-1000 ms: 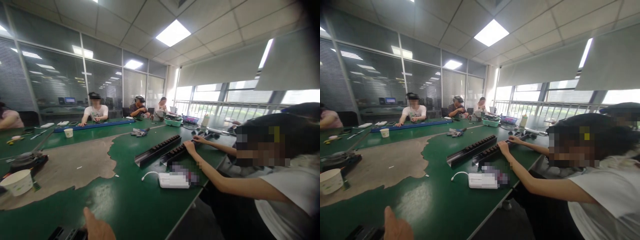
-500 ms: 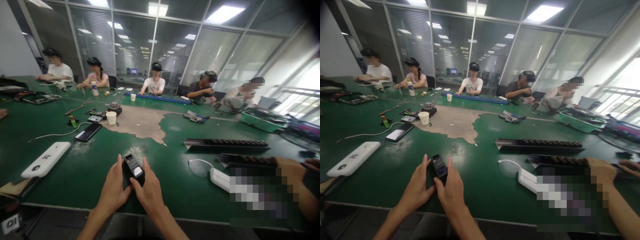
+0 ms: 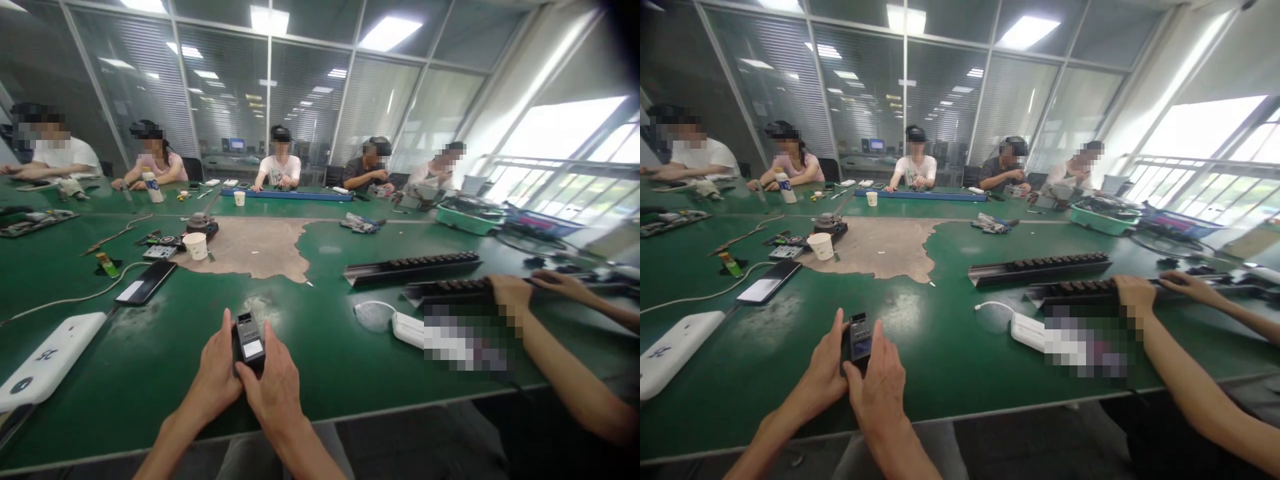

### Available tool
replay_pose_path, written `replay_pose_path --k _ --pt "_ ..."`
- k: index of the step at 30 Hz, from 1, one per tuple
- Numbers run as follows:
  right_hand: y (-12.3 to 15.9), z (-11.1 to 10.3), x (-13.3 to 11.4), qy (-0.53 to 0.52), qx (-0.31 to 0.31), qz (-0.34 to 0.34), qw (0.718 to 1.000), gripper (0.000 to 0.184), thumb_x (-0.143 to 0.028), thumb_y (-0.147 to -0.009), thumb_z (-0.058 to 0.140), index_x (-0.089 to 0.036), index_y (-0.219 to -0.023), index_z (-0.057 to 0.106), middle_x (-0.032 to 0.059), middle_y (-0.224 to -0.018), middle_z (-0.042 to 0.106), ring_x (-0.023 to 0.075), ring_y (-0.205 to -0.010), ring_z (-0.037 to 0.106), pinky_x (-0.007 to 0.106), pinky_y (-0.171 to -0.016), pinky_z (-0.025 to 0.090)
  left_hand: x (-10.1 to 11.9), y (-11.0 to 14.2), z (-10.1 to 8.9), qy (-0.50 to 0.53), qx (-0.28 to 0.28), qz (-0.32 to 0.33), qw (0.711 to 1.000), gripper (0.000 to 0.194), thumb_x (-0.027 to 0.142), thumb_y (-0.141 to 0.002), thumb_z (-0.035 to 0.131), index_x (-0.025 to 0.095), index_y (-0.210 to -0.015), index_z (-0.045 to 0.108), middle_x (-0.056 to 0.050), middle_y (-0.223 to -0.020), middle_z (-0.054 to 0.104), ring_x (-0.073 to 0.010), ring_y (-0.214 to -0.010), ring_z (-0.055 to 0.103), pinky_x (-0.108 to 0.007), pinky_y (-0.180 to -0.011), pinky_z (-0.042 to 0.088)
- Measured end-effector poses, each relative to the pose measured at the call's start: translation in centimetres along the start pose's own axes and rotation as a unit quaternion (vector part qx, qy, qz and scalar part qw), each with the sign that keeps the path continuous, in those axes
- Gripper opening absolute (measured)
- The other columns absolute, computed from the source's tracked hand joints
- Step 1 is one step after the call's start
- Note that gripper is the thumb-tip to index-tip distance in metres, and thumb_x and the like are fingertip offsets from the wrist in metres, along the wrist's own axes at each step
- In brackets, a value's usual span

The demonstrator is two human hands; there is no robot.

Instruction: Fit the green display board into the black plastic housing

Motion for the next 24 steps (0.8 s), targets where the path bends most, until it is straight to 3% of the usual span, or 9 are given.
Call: replay_pose_path --k 7,11,18,24 --pt "-1.3 -0.1 0.0 -0.004 0.005 0.009 1.0 0.086 -0.023 -0.076 0.069 -0.012 -0.149 0.027 0.0166 -0.13 0.057 0.0329 -0.113 0.057 0.045 -0.094 0.049 0.6 -2.6 -0.1 0.013 -0.052 0.055 0.997 0.109 0.018 -0.073 0.058 0.013 -0.151 -0.018 -0.022 -0.138 0.045 -0.036 -0.121 0.05 -0.054 -0.099 0.04" --pt "-1.9 -0.1 0.1 -0.005 0.0 0.012 1.0 0.086 -0.024 -0.075 0.07 -0.009 -0.149 0.028 0.0178 -0.13 0.057 0.0332 -0.115 0.055 0.046 -0.095 0.048 0.4 -2.9 0.3 0.034 -0.071 0.088 0.993 0.113 0.019 -0.07 0.061 0.016 -0.152 -0.016 -0.021 -0.144 0.04 -0.0368 -0.128 0.044 -0.056 -0.104 0.035" --pt "-2.3 -0.2 0.4 -0.025 0.014 -0.002 1.0 0.087 -0.026 -0.074 0.072 -0.008 -0.147 0.03 0.0182 -0.128 0.057 0.0317 -0.113 0.056 0.045 -0.095 0.049 -0.7 -2.7 0.2 0.057 -0.055 0.022 0.997 0.111 0.018 -0.071 0.061 0.018 -0.152 -0.015 -0.018 -0.149 0.035 -0.0353 -0.134 0.038 -0.055 -0.108 0.032" --pt "-2.3 0.2 1.2 -0.062 0.031 -0.006 0.998 0.083 -0.025 -0.075 0.07 -0.009 -0.147 0.031 0.0189 -0.129 0.056 0.0307 -0.114 0.055 0.045 -0.098 0.046 -0.3 -2.8 0.1 0.063 -0.063 0.022 0.996 0.11 0.019 -0.074 0.06 0.02 -0.152 -0.017 -0.018 -0.152 0.032 -0.0347 -0.136 0.036 -0.055 -0.108 0.031"
Point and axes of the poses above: each hand's wrist, its own y-axis away from the middle knuckle, its own z-axis out of the palm, x = y × z, the point moved 8 cm from there along -y, towards the middle knuckle
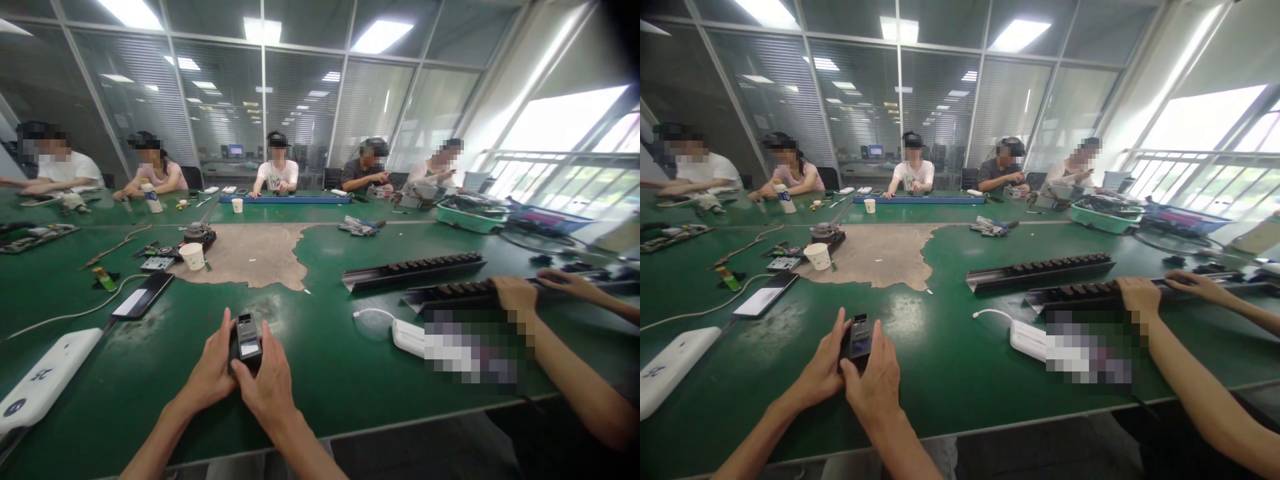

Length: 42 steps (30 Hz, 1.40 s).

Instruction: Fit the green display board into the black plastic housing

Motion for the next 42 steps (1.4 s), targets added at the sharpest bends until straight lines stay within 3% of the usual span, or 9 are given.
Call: replay_pose_path --k 7,13,18,24,34,42 --pt "0.3 0.0 0.6 -0.027 0.017 0.002 0.999 0.079 -0.026 -0.077 0.069 -0.01 -0.146 0.033 0.0176 -0.13 0.056 0.029 -0.117 0.054 0.044 -0.101 0.045 0.4 -1.0 0.1 -0.016 -0.032 0.041 0.999 0.115 0.022 -0.071 0.063 0.019 -0.151 -0.019 -0.019 -0.148 0.036 -0.0349 -0.134 0.038 -0.056 -0.108 0.03" --pt "0.4 -0.5 1.1 -0.014 0.055 0.026 0.998 0.083 -0.023 -0.074 0.073 -0.011 -0.146 0.033 0.0173 -0.131 0.055 0.0287 -0.119 0.054 0.043 -0.103 0.044 1.0 -2.4 0.6 -0.002 -0.068 0.114 0.991 0.116 0.031 -0.074 0.066 0.02 -0.151 -0.02 -0.019 -0.147 0.037 -0.0357 -0.131 0.041 -0.056 -0.106 0.033" --pt "0.4 0.0 0.1 0.041 0.047 -0.008 0.998 0.081 -0.03 -0.078 0.07 -0.009 -0.146 0.032 0.0198 -0.133 0.054 0.0313 -0.119 0.054 0.046 -0.1 0.046 0.4 -2.0 0.3 0.01 -0.029 0.092 0.995 0.113 0.022 -0.073 0.063 0.019 -0.151 -0.019 -0.02 -0.147 0.036 -0.0349 -0.13 0.042 -0.056 -0.105 0.036" --pt "0.3 0.5 -0.7 0.085 0.033 0.003 0.996 0.073 -0.025 -0.084 0.061 -0.007 -0.147 0.029 0.0212 -0.132 0.055 0.0322 -0.116 0.056 0.045 -0.094 0.049 0.5 -1.9 0.1 0.034 -0.019 0.086 0.996 0.114 0.02 -0.073 0.063 0.016 -0.15 -0.021 -0.022 -0.147 0.037 -0.0335 -0.13 0.043 -0.055 -0.106 0.035" --pt "-1.8 0.6 -1.3 0.068 0.018 0.038 0.997 0.078 -0.022 -0.079 0.065 -0.006 -0.147 0.029 0.02 -0.123 0.061 0.031 -0.11 0.06 0.043 -0.093 0.049 -0.7 -2.6 0.2 0.115 0.013 0.053 0.992 0.111 0.023 -0.081 0.062 0.017 -0.148 -0.027 -0.022 -0.15 0.032 -0.0298 -0.134 0.041 -0.054 -0.11 0.031" --pt "-2.8 -0.5 -0.5 -0.009 0.043 0.074 0.996 0.076 -0.027 -0.079 0.066 -0.008 -0.146 0.033 0.0191 -0.126 0.06 0.0302 -0.115 0.06 0.042 -0.098 0.047 0.1 -3.0 0.2 0.113 0.007 0.075 0.991 0.12 0.027 -0.078 0.069 0.021 -0.146 -0.03 -0.018 -0.152 0.031 -0.0302 -0.136 0.038 -0.054 -0.112 0.028"
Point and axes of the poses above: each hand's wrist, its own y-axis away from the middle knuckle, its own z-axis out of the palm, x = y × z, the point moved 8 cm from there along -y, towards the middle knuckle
